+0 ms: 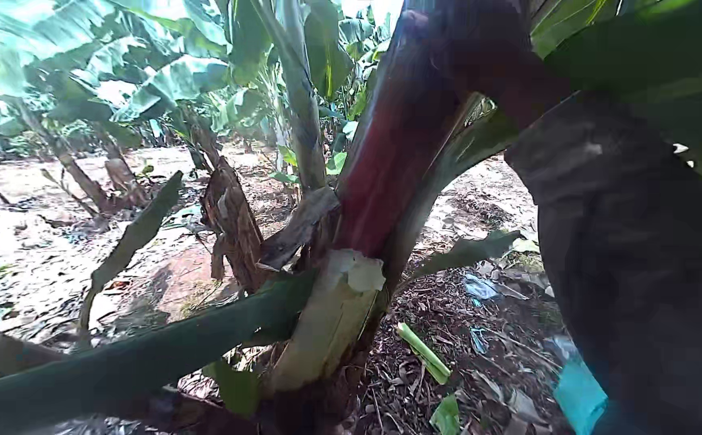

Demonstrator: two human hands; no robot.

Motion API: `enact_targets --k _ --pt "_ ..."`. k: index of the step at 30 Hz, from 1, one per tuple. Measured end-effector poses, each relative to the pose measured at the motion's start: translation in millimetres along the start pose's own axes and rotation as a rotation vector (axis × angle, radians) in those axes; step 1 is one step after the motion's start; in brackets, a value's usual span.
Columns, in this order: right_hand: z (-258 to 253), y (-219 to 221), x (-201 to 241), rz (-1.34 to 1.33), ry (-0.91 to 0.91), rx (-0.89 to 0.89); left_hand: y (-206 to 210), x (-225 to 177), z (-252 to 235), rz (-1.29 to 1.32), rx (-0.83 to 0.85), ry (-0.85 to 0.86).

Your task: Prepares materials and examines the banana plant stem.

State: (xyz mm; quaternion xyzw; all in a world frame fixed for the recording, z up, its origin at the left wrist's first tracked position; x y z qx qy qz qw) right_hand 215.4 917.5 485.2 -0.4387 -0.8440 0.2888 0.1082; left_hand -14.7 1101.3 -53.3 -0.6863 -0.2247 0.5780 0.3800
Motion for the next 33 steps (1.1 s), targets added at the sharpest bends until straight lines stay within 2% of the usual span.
enact_targets --k 1,2,4,6,7,8,10,11,13,15,17,19,22,24,27,30,33 --pt "-16.8 -6.9 -18.6 -0.108 0.132 0.051 -35.9 -11.4 -3.6 0.011 -0.063 0.046" --pt "-23.0 -11.2 -38.9 -0.205 0.246 0.018 -69.7 -19.7 -4.9 0.012 -0.148 0.111" --pt "-32.1 -1.8 -65.2 -0.266 0.362 -0.059 -128.0 -25.0 -2.2 0.059 -0.313 0.242" --pt "-33.1 14.3 -46.4 -0.100 0.362 0.051 -181.9 -15.8 0.0 0.150 -0.516 0.417" --pt "-35.2 31.5 -31.5 0.050 0.292 0.063 -204.6 -8.7 -5.1 0.183 -0.584 0.491" --pt "-36.7 56.2 -14.2 0.211 0.174 -0.019 -227.8 -7.2 -10.6 0.193 -0.661 0.565" --pt "-2.2 118.0 24.0 0.293 -0.022 -0.177 -278.6 -13.4 -17.3 0.189 -0.795 0.718" --pt "28.3 154.2 46.7 0.288 -0.097 -0.160 -301.2 -19.6 -19.7 0.212 -0.848 0.796" --pt "96.1 210.1 89.3 0.181 -0.194 0.113 -331.5 -31.2 -29.6 0.265 -0.915 0.871" --pt "142.3 252.7 109.4 0.014 -0.317 0.144 -352.3 -44.8 -43.9 0.296 -0.932 0.879" --pt "153.2 239.2 116.0 0.009 -0.389 0.144 -370.6 -62.4 -62.9 0.303 -0.949 0.923" --pt "150.6 191.9 106.3 0.016 -0.362 0.073 -383.9 -90.6 -83.9 0.319 -0.918 1.016" --pt "133.5 111.5 57.7 0.125 -0.208 -0.165 -390.8 -131.7 -118.3 0.378 -0.780 1.057" --pt "127.0 77.9 20.0 0.157 -0.084 -0.225 -388.7 -155.2 -138.5 0.399 -0.651 1.020" --pt "123.0 67.4 -13.0 0.170 0.052 -0.151 -394.0 -182.8 -171.3 0.482 -0.555 0.999" --pt "121.7 75.5 -13.6 0.202 0.070 -0.071 -393.4 -196.9 -190.0 0.635 -0.503 0.968" --pt "117.5 74.4 -14.6 0.144 0.077 -0.095 -396.3 -206.7 -201.2 0.522 -0.560 0.927"
Point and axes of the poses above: each hand's wrist, its own z-axis away from the middle knuckle, its own y-axis out of the palm, x = y × z, the point moved 7 cm from there along -z, towards the middle knuckle, and after that the axes turned 2 degrees about y, right-handed, at the moved point
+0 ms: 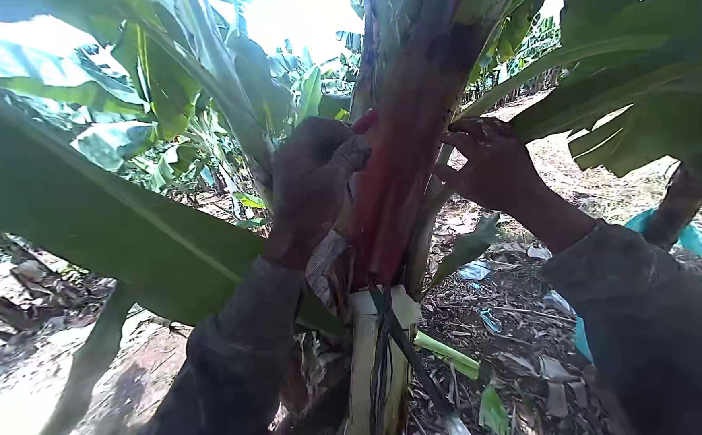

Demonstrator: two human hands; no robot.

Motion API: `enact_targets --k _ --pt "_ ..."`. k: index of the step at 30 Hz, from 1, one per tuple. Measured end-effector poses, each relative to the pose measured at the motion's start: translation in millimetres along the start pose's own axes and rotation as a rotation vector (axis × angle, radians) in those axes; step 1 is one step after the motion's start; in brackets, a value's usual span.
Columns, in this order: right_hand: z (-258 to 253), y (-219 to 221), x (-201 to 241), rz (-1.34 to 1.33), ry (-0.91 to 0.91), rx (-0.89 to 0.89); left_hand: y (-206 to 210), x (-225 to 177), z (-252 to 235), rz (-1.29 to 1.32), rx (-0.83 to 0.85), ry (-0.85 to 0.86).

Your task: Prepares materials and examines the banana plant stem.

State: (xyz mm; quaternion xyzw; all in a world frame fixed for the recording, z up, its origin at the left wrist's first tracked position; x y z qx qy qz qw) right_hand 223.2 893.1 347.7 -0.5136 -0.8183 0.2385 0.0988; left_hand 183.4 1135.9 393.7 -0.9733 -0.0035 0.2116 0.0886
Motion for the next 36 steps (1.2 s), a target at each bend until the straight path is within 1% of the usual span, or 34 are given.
enact_targets --k 3,5,8,10,12,14,16,17,19,23,26,27,29,31,33,36 --pt "-7.5 -0.6 -3.2 -0.078 0.049 -0.103 8.5 1.3 -17.0 -0.228 0.061 0.078" --pt "-11.7 4.3 -4.7 -0.082 0.079 -0.115 18.2 0.8 -33.2 -0.466 0.095 0.141" --pt "-11.3 14.3 -0.7 -0.018 0.061 -0.131 35.3 -0.2 -66.1 -0.780 0.117 0.259" --pt "-8.5 17.8 -1.9 0.020 0.072 -0.116 46.7 3.3 -91.4 -0.903 0.120 0.369" --pt "-5.9 18.5 -4.5 0.048 0.074 -0.123 56.0 8.0 -115.3 -0.997 0.135 0.372" --pt "-2.8 20.5 -6.0 0.060 0.068 -0.128 61.6 11.7 -125.3 -1.050 0.124 0.350" --pt "-0.3 21.0 -6.6 0.074 0.044 -0.169 63.6 17.4 -116.3 -1.047 0.131 0.315" --pt "0.6 21.5 -6.3 0.080 0.035 -0.176 63.6 20.5 -108.2 -1.031 0.124 0.349" --pt "0.4 22.7 -4.3 0.072 0.032 -0.199 63.5 19.5 -103.8 -1.010 0.106 0.479" --pt "4.3 21.9 -2.2 0.046 0.056 -0.162 69.0 12.9 -115.3 -1.051 0.134 0.472" --pt "1.5 23.1 -3.0 0.030 0.053 -0.169 72.5 9.6 -108.4 -1.068 0.147 0.566" --pt "0.0 23.6 -3.1 0.041 0.047 -0.177 73.4 7.9 -115.0 -1.070 0.170 0.559" --pt "0.9 23.9 -2.8 0.053 0.045 -0.163 74.6 4.5 -134.3 -1.076 0.217 0.472" --pt "2.5 24.8 -4.5 0.051 0.050 -0.139 78.0 -5.5 -146.1 -1.084 0.236 0.425" --pt "1.8 26.1 -6.7 0.057 0.034 -0.152 83.3 -12.9 -146.7 -1.098 0.228 0.435" --pt "3.8 23.7 -4.7 0.044 0.022 -0.157 84.1 1.2 -126.1 -1.121 0.207 0.412"
Point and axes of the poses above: each hand's wrist, its own z-axis away from the middle knuckle, its own y-axis out of the palm, x = y × z, the point moved 7 cm from there along -z, towards the middle knuckle, and after that the axes turned 2 degrees about y, right-handed, at the moved point
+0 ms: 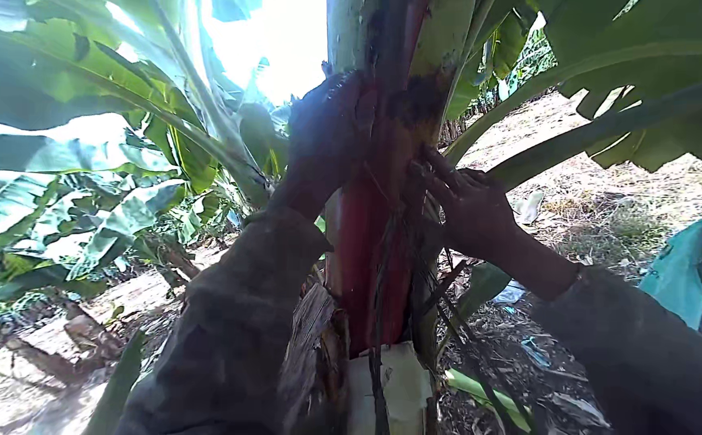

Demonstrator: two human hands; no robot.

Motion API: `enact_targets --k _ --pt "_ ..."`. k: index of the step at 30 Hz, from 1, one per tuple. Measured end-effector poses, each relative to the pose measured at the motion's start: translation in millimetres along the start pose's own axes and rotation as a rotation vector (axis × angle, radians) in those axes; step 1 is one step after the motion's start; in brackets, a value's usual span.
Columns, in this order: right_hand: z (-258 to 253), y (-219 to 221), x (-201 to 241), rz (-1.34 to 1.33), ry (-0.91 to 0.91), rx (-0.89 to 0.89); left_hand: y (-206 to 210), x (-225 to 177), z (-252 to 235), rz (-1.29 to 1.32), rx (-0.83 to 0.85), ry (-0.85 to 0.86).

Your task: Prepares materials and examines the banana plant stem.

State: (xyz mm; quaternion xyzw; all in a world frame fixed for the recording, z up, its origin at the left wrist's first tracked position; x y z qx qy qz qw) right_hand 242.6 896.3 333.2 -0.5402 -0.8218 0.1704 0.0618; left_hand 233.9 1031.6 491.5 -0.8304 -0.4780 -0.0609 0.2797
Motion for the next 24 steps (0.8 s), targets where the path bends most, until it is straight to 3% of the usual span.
enact_targets --k 3,8,13,16,20,24 --pt "-0.3 -0.2 0.8 -0.009 0.015 0.019 1.5 -4.3 19.9 -0.035 -0.004 0.046" --pt "-3.2 -3.8 3.7 -0.035 -0.011 0.014 1.5 2.2 -10.7 0.019 0.057 0.022" --pt "1.7 2.6 -1.7 0.010 0.041 0.063 7.1 -6.3 7.9 -0.025 -0.027 0.118" --pt "-1.7 0.3 -1.9 -0.008 0.027 0.044 6.7 -3.4 -2.9 0.014 0.020 0.080" --pt "-3.5 -0.5 -3.4 -0.010 0.001 0.029 -11.4 17.1 29.2 0.078 -0.005 -0.025" --pt "-3.4 0.3 -4.6 -0.010 0.010 0.053 -1.4 20.1 33.8 0.104 -0.071 0.039"
Point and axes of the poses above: each hand's wrist, its own z-axis away from the middle knuckle, its own y-axis out of the palm, x = y × z, the point moved 7 cm from there along -z, towards the middle knuckle, and after that the axes turned 2 degrees about y, right-handed, at the moved point
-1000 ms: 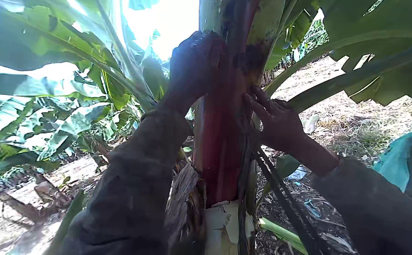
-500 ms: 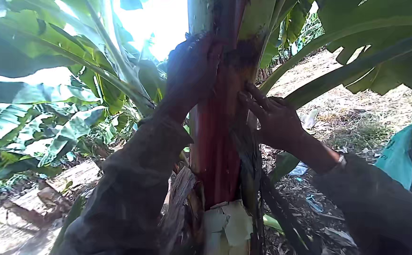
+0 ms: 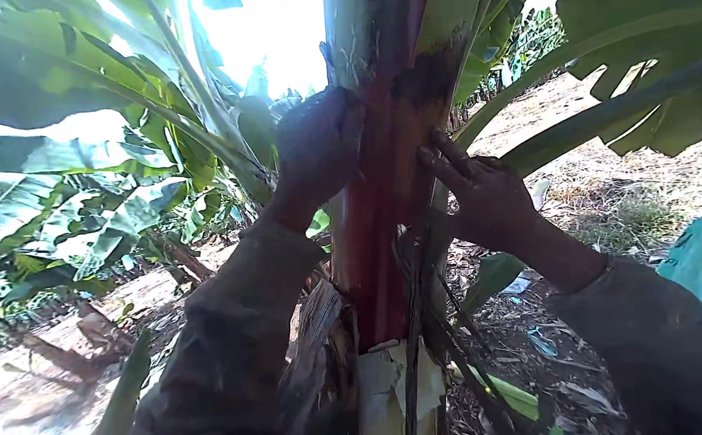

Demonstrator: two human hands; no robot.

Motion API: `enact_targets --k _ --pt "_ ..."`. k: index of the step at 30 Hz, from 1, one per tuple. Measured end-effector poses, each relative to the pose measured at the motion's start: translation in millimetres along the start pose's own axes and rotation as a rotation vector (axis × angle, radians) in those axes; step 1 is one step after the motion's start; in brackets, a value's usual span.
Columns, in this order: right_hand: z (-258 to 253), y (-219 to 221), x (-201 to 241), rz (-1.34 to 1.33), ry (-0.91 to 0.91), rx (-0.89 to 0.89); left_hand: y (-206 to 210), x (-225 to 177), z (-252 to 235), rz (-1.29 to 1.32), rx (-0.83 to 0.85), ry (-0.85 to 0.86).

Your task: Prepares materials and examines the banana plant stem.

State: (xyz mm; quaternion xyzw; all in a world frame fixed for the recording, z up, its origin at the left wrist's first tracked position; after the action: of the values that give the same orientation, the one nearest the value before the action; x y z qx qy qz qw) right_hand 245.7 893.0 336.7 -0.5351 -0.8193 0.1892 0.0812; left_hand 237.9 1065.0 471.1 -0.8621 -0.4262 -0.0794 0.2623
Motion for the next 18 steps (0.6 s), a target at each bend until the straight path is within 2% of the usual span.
enact_targets --k 4,8,12,15,18 --pt "-0.2 -1.0 -2.5 -0.003 -0.007 -0.018 2.6 4.5 4.7 0.010 0.046 0.004" --pt "0.6 -1.3 -0.4 -0.006 -0.017 -0.036 5.7 -3.4 12.2 0.053 0.017 0.055" --pt "1.4 0.9 -5.4 -0.017 -0.006 -0.005 -0.9 10.5 9.7 -0.060 0.118 0.020" --pt "0.1 1.6 -3.2 -0.010 0.020 0.050 -17.5 -0.3 3.0 -0.024 0.085 -0.021" --pt "-0.2 0.4 -2.0 -0.015 0.034 0.082 -27.1 -10.6 -4.1 0.050 0.003 0.008"
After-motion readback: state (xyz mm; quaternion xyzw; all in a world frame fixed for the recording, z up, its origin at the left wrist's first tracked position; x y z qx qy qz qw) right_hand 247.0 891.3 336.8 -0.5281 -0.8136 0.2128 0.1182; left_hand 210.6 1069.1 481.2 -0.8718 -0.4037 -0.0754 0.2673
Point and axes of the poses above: each hand's wrist, its own z-axis away from the middle knuckle, its own y-axis out of the palm, x = y × z, the point moved 7 cm from there along -z, towards the middle knuckle, and after that the axes turned 2 degrees about y, right-handed, at the moved point
